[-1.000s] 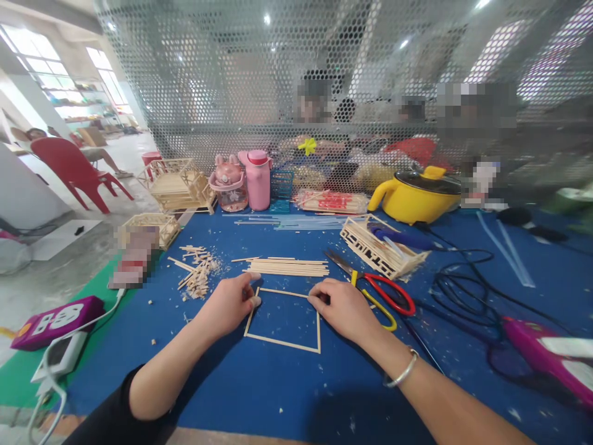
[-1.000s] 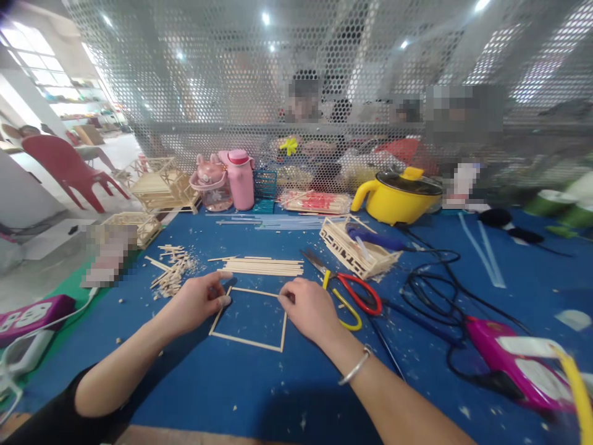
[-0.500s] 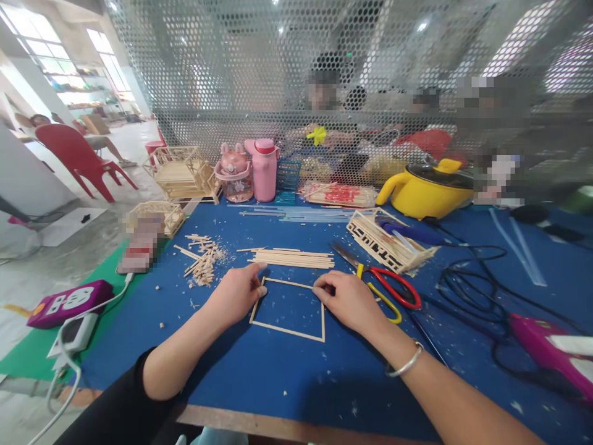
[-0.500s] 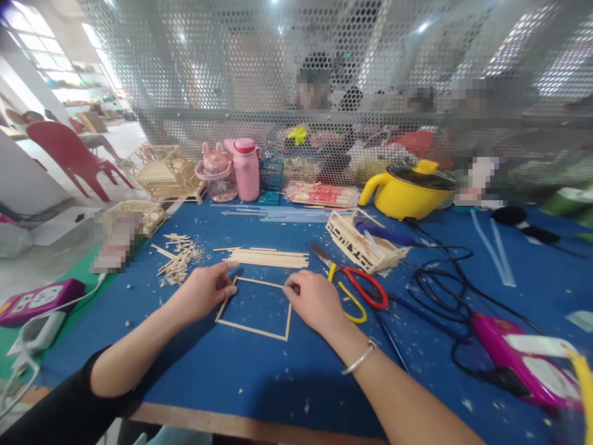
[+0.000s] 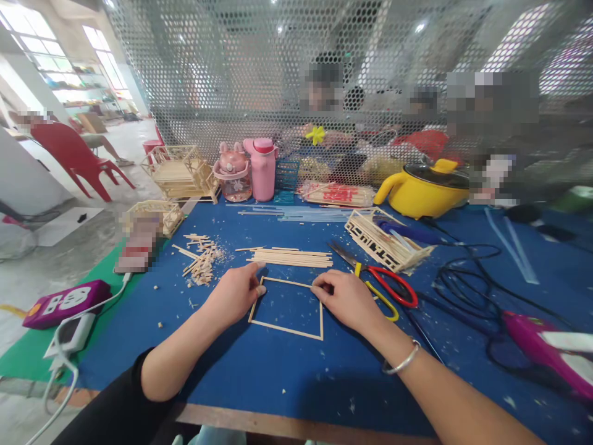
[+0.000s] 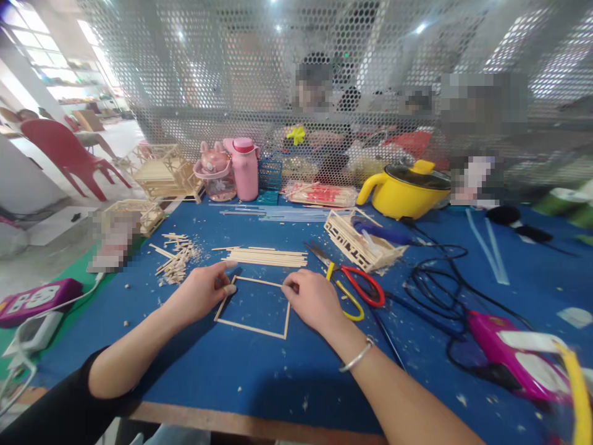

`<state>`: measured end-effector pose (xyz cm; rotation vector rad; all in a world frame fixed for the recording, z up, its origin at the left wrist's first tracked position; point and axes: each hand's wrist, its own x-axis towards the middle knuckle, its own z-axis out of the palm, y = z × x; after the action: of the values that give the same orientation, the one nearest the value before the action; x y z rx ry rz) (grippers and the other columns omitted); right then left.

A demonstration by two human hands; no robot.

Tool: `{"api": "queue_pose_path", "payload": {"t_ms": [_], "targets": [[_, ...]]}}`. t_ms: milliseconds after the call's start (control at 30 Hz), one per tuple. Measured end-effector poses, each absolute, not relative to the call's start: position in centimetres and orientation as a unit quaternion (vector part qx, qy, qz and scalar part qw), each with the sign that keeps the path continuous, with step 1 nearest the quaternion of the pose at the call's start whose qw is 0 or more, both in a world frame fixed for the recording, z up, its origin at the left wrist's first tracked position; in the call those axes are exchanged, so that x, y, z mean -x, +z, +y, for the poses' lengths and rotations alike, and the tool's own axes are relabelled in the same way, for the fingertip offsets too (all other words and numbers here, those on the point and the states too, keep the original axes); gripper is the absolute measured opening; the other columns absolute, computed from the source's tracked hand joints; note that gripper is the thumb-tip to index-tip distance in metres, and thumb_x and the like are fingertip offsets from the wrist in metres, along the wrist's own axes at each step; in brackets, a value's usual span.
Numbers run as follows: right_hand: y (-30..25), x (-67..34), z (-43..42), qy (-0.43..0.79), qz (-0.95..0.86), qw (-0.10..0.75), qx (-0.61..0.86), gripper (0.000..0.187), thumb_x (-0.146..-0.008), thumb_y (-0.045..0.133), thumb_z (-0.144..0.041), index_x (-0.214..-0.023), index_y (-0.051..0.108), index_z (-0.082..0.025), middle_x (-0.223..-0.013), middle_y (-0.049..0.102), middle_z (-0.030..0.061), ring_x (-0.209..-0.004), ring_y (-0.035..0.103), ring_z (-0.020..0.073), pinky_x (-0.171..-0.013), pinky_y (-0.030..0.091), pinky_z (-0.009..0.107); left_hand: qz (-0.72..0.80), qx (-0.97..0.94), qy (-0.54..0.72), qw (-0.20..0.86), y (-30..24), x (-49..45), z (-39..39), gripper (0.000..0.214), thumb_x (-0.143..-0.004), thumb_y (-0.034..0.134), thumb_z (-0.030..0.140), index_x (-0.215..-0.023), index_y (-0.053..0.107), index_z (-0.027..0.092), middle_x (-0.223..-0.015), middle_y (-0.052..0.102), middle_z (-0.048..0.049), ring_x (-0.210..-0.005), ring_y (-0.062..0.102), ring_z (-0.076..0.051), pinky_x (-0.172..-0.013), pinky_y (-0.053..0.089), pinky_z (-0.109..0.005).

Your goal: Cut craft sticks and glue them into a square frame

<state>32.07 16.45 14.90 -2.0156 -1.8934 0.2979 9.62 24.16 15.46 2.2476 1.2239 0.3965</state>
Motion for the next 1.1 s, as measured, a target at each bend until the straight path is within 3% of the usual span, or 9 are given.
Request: {"api": "queue_pose_path", "payload": {"t_ms": [600,833,1100], "targets": [[14.9,-32.0,16.2,0.091,-0.679,0.201,0.700,0.020,-0.080,0.052,-0.030,-0.070,0.068,-0.022,-0.073,0.066,0.0025,-0.068,0.059,0.0163,-0.062,0.040,0.026,0.448,-0.843,0.148,0.259,15.5,-9.5,24.1,0.038,-0.081,0.048,0.023,-0.118,0.053,0.019,-0.082,0.069,-0.0027,-0.067,0.060,-0.015,-0.062,0.040,-0.024],[15.8,-33.5,15.9,0.098,-0.639,0.282,0.709,0.038,-0.091,0.033,-0.037,-0.075,0.063,-0.019,-0.063,0.064,0.0023,-0.060,0.059,0.0166,-0.058,0.040,0.025,0.447,-0.845,0.144,0.257,15.4,-9.3,24.3,0.037,-0.081,0.048,0.025,-0.117,0.053,0.018,-0.079,0.068,-0.0016,-0.069,0.061,-0.016,-0.064,0.042,-0.024],[15.6,-35.0,15.7,0.088,-0.613,0.321,0.717,0.026,-0.085,0.046,-0.037,-0.087,0.066,-0.020,-0.077,0.070,0.0022,-0.069,0.062,0.0171,-0.066,0.043,0.026,0.455,-0.839,0.137,0.264,15.5,-9.1,24.5,0.037,-0.082,0.046,0.024,-0.118,0.053,0.019,-0.080,0.068,-0.0021,-0.067,0.061,-0.016,-0.062,0.042,-0.024]]}}
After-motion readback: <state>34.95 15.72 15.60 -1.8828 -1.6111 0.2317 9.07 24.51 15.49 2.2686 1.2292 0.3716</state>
